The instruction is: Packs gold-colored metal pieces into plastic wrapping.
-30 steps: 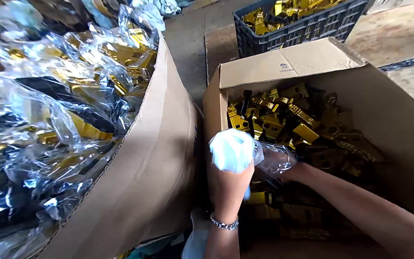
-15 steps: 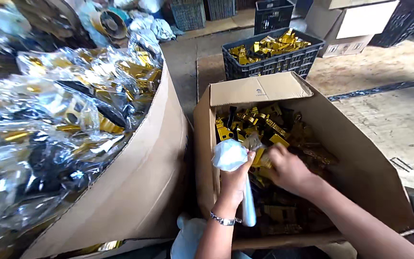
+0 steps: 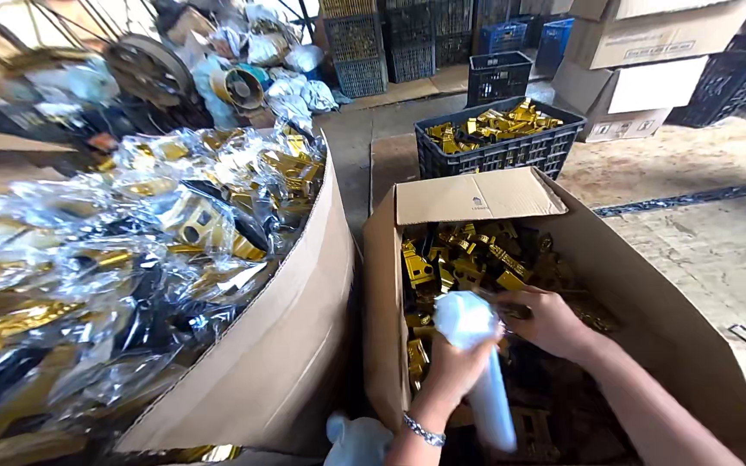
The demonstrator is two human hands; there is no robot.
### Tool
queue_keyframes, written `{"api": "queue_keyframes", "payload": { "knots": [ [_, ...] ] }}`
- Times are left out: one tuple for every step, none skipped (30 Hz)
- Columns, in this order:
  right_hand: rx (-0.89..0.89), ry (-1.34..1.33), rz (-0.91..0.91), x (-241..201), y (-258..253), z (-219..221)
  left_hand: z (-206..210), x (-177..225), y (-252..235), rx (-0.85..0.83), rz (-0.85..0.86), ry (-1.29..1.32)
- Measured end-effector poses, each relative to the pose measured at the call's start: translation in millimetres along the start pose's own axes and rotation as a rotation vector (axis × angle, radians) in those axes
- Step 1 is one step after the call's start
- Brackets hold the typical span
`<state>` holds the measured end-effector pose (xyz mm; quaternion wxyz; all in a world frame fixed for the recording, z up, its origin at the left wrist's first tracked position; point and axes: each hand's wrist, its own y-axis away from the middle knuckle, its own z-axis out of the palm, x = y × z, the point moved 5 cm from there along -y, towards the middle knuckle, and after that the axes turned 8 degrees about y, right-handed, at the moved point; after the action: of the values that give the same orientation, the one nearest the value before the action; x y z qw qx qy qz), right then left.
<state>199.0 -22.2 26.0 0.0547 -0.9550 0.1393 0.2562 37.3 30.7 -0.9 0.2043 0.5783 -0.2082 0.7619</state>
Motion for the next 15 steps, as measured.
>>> {"api": "queue_keyframes", "payload": {
  "knots": [
    [-0.181, 0.136, 0.077, 6, 0, -8, -9, 4, -3, 0.062, -0.059, 0.072],
    [-0.33, 0.259, 0.131, 9, 1, -16, -18, 9, -6, 0.12, -0.105, 0.109],
    [-0.397, 0.352, 0.15, 7, 3, -27, -25, 13, -7, 0.162, -0.14, 0.106],
    [-0.318, 0.375, 0.096, 0, 5, -43, -29, 15, -8, 0.181, -0.151, 0.075],
    [-0.074, 0.311, -0.056, -11, 10, -63, -29, 16, -9, 0.183, -0.134, 0.014],
    [0.238, 0.185, -0.245, -21, 14, -83, -26, 15, -9, 0.174, -0.084, -0.056],
    [0.462, -0.004, -0.377, -29, 15, -98, -22, 14, -9, 0.163, -0.037, -0.115],
    [0.529, -0.254, -0.448, -36, 13, -108, -19, 9, -11, 0.152, 0.009, -0.137],
    [0.487, -0.46, -0.453, -41, 11, -108, -17, 5, -13, 0.142, 0.056, -0.145],
    [0.407, -0.493, -0.404, -42, 8, -98, -16, 2, -14, 0.133, 0.085, -0.146],
    [0.299, -0.408, -0.337, -41, 5, -79, -14, -1, -14, 0.127, 0.097, -0.146],
    [0.15, -0.322, -0.274, -39, 4, -55, -11, -2, -13, 0.122, 0.11, -0.146],
    [0.011, -0.288, -0.224, -35, 4, -31, -9, -2, -11, 0.124, 0.133, -0.148],
    [-0.042, -0.308, -0.189, -29, 5, -12, -7, -1, -9, 0.121, 0.16, -0.144],
    [-0.03, -0.363, -0.167, -23, 7, -1, -6, 0, -9, 0.112, 0.193, -0.138]
  ]
}}
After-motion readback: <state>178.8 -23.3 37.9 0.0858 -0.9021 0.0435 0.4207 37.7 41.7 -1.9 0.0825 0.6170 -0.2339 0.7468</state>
